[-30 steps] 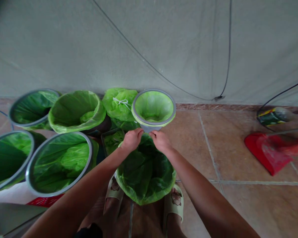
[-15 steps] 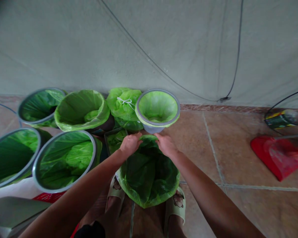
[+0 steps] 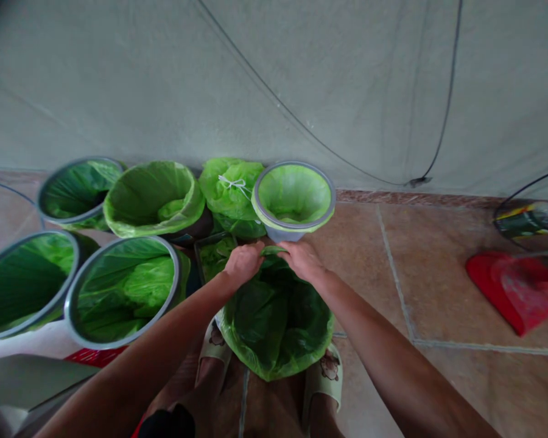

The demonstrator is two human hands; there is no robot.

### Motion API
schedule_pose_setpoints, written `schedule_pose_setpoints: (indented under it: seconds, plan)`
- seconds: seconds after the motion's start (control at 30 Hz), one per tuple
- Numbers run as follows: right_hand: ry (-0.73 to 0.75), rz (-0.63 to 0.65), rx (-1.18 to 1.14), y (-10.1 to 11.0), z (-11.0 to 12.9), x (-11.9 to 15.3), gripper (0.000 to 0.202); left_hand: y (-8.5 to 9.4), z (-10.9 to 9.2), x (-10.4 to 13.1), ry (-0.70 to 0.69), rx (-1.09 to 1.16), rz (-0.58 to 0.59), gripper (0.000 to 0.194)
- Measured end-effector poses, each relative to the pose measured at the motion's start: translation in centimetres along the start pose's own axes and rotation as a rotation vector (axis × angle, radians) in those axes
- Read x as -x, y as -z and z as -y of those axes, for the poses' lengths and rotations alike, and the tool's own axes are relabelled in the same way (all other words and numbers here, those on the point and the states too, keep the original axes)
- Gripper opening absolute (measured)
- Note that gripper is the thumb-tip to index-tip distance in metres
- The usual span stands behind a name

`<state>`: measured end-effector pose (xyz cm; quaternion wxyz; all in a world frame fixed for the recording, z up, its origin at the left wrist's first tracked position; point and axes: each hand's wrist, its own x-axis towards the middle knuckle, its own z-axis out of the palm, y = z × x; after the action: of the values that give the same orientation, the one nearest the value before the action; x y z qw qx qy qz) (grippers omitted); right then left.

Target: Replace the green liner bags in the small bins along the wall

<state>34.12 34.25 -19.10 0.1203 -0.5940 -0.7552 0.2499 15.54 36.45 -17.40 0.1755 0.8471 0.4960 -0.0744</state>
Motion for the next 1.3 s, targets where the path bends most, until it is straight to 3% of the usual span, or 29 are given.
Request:
schedule_pose_setpoints:
  seconds: [0.13,0.27,0.33,0.5,0.63,0.73,0.83,0.9,1.07,1.17,1.3]
  plan:
    - [0.011,0.005,0.036,0.0,-0.3,0.4,0.031,0.0,-0.1,0.1,0.010,0.034,-0.016,0.034]
    - [-0.071,-0.015,-0.013,0.3,-0.7,0.6,0.028,0.7,0.9,1.3,0.053,0.195,-0.111,0.080]
    - [-0.197,-0.058,-0.028,0.7,-1.3,1.2,0.026,1.2,1.9,2.4,0.063,0.295,-0.157,0.088]
    - [-0.579,-0.238,0.063,0.7,-2.4,5.3,0.028,2.1,4.3,4.6,0.141,0.446,-0.250,0.063]
    - [-0.602,-0.238,-0.027,-0.3,-1.7,9.6,0.035,2.8,4.4,4.3,0.139,0.481,-0.386,0.042]
    - [-0.584,-0.293,-0.010,0.4,-0.7,10.9,0.050,3.3,3.4,2.7,0.087,0.483,-0.439,0.031]
    - [-0.512,-0.402,0.098,2.2,0.1,9.0,0.044,3.2,1.8,0.2,0.039,0.425,-0.422,0.025]
    - [-0.372,-0.400,0.091,2.9,0.3,6.2,0.037,2.7,0.6,-1.6,-0.016,0.348,-0.363,0.025]
    - [-0.199,-0.186,-0.007,1.5,-0.7,0.8,0.028,1.4,-0.6,-3.7,-0.156,0.186,-0.153,0.028]
    - [-0.181,-0.116,-0.046,0.5,-1.6,0.7,0.030,1.1,0.0,-3.7,-0.156,0.101,-0.070,0.030]
    - [-0.203,-0.054,-0.032,0.5,-2.3,1.7,0.035,1.0,0.9,-3.3,-0.118,0.024,-0.042,0.032]
